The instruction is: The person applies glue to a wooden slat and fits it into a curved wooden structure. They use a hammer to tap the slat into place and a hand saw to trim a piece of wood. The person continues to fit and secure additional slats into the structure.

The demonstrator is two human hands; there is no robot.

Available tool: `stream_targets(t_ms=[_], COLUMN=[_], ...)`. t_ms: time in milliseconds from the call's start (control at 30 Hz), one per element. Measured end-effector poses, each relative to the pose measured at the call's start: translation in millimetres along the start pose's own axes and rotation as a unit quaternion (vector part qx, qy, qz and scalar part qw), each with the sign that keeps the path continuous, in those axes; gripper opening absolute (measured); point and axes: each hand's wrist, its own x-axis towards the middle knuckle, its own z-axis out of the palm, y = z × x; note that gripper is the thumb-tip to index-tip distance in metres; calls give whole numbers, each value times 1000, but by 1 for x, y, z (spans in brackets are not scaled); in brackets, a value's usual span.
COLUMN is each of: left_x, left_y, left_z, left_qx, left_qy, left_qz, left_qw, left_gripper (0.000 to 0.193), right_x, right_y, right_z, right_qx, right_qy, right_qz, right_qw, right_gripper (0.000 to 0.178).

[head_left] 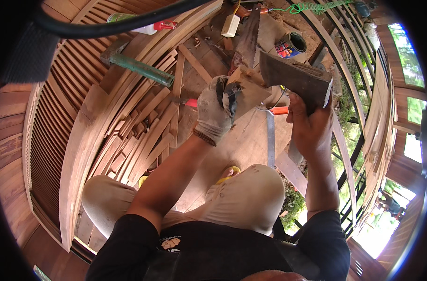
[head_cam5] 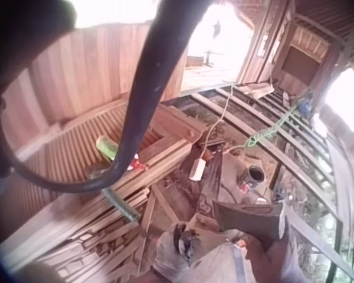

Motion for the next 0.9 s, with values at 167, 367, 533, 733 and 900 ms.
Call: stream_targets(t_ms=[167, 367, 533, 733, 900], left_x=[2, 5, 5, 2, 2], left_y=[-5, 3, 6, 1, 4], left_z=[-4, -3, -4, -4, -6], left_qx=[-19, -24, -30, -34, -41], left_qy=[-10, -9, -24, -30, -42], left_qz=[40, 22, 4, 11, -12], left_qw=[999, 999, 999, 999, 998], left_gripper=[46, 44, 43, 43, 43], right_x=[20, 4, -5, 1, -4], right_y=[8, 1, -14, 0, -13], right_z=[-28, -22, 9, 6, 7], right_qx=[-57, 159, 151, -15, 102], right_qy=[-91, -67, 50, -2, 4], right_qz=[-176, -56, -66, -77, -30], right_qw=[978, 983, 985, 997, 994], right_gripper=[51, 48, 30, 56, 58])
